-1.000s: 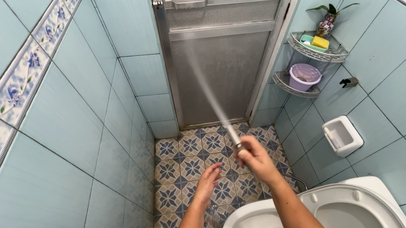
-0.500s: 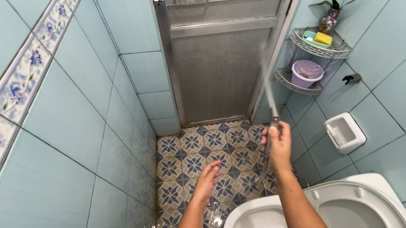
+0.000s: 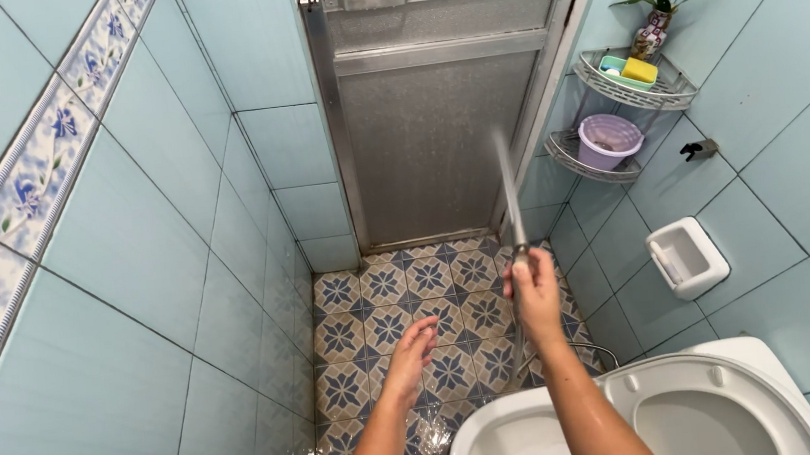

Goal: The person is using a bidet sprayer to spray water around a bathroom, specifically on the toilet and the shower door.

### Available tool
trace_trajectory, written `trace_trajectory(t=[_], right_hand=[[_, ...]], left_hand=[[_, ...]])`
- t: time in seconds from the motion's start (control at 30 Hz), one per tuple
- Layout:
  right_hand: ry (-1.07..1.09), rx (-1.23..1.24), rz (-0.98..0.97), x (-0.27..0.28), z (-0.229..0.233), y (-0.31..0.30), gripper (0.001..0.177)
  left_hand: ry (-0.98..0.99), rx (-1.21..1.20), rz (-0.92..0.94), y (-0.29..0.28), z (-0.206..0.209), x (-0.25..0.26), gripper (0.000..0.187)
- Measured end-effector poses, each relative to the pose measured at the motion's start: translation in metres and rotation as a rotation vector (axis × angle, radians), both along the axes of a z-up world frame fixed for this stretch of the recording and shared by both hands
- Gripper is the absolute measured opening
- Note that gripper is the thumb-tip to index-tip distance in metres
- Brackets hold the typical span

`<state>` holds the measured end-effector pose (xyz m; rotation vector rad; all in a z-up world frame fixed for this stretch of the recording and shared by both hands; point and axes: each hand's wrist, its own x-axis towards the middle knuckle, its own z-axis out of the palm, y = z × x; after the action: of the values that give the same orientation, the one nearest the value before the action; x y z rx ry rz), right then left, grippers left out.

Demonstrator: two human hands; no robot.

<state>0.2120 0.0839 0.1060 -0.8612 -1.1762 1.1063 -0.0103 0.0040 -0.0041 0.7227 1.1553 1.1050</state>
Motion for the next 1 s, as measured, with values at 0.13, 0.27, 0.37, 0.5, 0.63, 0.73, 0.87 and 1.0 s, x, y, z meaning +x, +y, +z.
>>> trace_trajectory(t=[0.13,0.27,0.37,0.5,0.63,0.73,0.87,1.0], right_hand=[[0.062,0.104,0.203,-0.014,0.072,-0.021,0.027],[0.008,0.097,0.401,-0.035,0.080,-0.033,0.028],[-0.065,0.020,0.423,-0.045,0.052,-0.031,0.028],[-0.185,-0.195,0.488,-0.050,0.008,-0.033,0.028],[-0.194,-0.176,0.531,-0.051,0.015,-0.041,0.028],[-0.118,-0.006,0.537,-0.052,0.047,-0.053,0.029],[-0.040,0.181,0.530,-0.050,0.066,-0.063,0.030],[-0.205,0.089,0.510,-0.049,0.050,-0.066,0.031]], left_hand=[[-0.003,-0.018,0.003,-0.002,0.006,-0.001,0.040],[0.005,-0.024,0.011,-0.006,0.011,-0.007,0.041],[0.015,-0.011,0.024,-0.009,0.009,-0.010,0.041],[0.011,-0.011,0.043,-0.015,0.009,-0.014,0.041],[0.019,-0.004,0.050,-0.018,0.009,-0.014,0.041],[0.019,0.003,0.041,-0.019,0.018,-0.012,0.040],[0.005,0.013,0.054,-0.013,0.026,-0.005,0.037],[-0.013,0.013,0.056,-0.011,0.031,-0.003,0.036]])
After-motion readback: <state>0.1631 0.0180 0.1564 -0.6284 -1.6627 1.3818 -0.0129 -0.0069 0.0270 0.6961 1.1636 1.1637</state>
